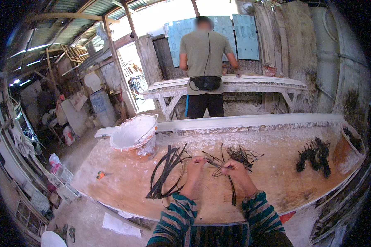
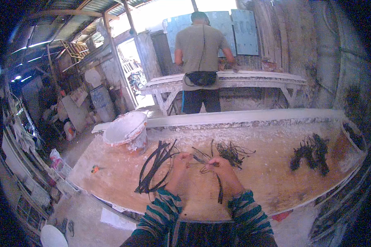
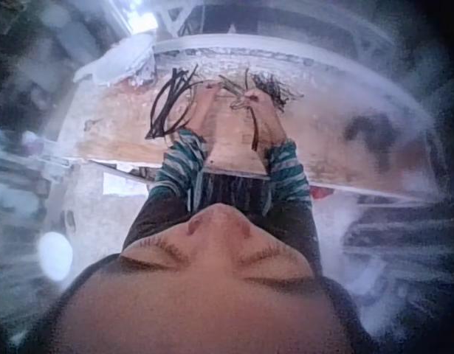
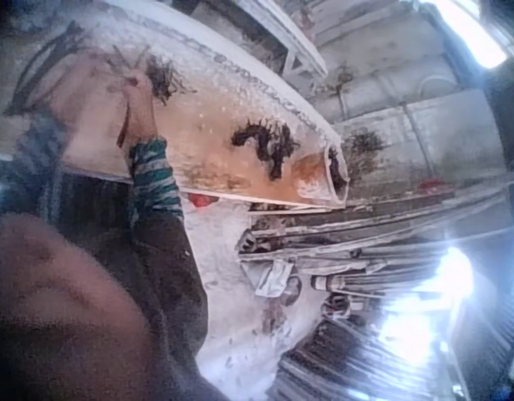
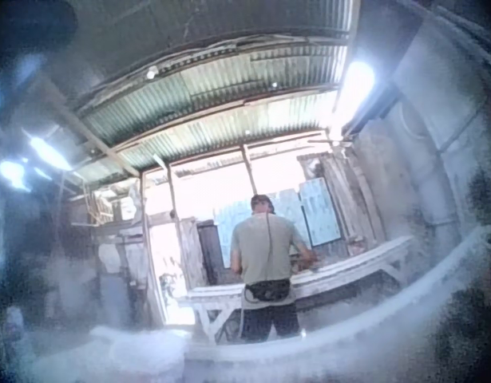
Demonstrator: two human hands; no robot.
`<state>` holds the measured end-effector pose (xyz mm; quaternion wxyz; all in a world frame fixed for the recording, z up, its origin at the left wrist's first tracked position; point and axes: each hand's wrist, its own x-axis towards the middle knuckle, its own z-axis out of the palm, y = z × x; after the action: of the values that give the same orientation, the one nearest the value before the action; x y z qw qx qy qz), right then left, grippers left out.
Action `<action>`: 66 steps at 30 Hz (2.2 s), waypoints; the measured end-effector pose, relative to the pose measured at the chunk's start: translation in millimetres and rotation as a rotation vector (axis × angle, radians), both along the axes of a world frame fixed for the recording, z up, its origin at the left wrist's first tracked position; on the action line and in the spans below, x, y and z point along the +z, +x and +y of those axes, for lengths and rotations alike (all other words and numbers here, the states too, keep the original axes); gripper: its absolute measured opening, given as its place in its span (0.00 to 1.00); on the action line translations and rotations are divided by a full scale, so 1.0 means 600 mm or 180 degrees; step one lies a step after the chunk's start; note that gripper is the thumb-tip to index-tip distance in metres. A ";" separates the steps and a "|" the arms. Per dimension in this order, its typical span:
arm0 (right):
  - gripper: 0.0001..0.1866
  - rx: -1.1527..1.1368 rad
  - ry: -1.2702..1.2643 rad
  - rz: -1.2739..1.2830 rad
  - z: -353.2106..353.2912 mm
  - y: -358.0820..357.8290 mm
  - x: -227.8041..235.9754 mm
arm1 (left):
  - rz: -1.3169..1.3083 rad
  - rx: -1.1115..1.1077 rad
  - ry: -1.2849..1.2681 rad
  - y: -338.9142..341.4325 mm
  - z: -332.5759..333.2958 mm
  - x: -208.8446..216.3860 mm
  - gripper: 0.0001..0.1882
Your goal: The person sorts and organizes black cable strips on a workbench, separating them into piles by hand. A coworker in the background wipes a long white object with a cloth.
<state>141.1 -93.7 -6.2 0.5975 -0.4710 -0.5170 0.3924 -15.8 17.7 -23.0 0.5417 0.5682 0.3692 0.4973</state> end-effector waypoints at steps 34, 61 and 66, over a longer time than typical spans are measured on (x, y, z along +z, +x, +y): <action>0.09 -0.2992 0.1023 -0.1717 0.038 0.078 -0.032 | -0.0076 -0.2747 -0.0139 0.043 -0.082 0.016 0.07; 0.12 0.1627 0.0160 -0.0378 -0.014 -0.003 0.016 | 0.0176 -0.0572 -0.0058 -0.006 0.020 -0.012 0.04; 0.09 0.1310 0.0122 -0.0351 -0.007 0.003 0.012 | 0.0188 -0.0660 0.0225 -0.003 -0.001 0.003 0.05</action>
<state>142.8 -97.7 1.2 0.4843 -0.3648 -0.6415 0.4699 -17.7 17.3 -21.3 0.5588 0.6366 0.3064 0.4344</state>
